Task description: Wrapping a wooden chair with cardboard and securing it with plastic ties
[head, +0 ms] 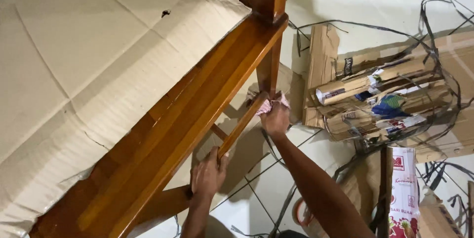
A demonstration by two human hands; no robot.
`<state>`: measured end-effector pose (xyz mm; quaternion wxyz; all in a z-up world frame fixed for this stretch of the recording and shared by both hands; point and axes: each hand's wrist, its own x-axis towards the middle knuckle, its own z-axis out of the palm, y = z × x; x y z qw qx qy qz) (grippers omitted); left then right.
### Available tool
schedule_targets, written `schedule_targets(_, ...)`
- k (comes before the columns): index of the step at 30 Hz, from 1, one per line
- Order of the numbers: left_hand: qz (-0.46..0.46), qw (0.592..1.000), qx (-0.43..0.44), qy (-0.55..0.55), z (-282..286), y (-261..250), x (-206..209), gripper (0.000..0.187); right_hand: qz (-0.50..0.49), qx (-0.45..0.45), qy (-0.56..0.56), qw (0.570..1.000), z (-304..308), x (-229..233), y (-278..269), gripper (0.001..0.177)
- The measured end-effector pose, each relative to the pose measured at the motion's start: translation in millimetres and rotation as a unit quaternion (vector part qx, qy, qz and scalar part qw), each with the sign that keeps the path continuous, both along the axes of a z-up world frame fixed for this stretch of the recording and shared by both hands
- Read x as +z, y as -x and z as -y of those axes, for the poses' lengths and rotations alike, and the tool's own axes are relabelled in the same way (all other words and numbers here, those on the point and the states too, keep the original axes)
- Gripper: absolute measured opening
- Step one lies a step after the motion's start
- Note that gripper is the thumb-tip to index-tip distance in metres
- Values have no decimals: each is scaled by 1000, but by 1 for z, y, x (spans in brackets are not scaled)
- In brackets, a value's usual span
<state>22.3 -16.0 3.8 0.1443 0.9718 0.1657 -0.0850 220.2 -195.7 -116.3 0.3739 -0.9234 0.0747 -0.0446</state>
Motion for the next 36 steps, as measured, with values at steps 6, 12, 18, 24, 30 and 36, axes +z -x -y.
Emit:
schedule_targets(6,-27,999,23,30,-1,-3,-2,46,31,74,90,993,12,-16,3,97)
schedule_targets(12,-62,996,23,66,-3,-2,2,43,-189,92,121,970,21,-13,-14,40)
schedule_targets(18,-90,996,13,15,-3,2,-3,55,3,122,18,992,22,-1,10,55)
schedule_targets(24,-23,999,2,36,-2,2,0,40,-268,7,7,963,6,5,-3,46)
schedule_targets(30,-111,990,34,78,-6,3,-3,65,-223,-5,-68,973,23,76,41,60)
schedule_targets(36,-57,996,15,60,-1,20,3,53,152,-42,-296,942,29,166,32,53)
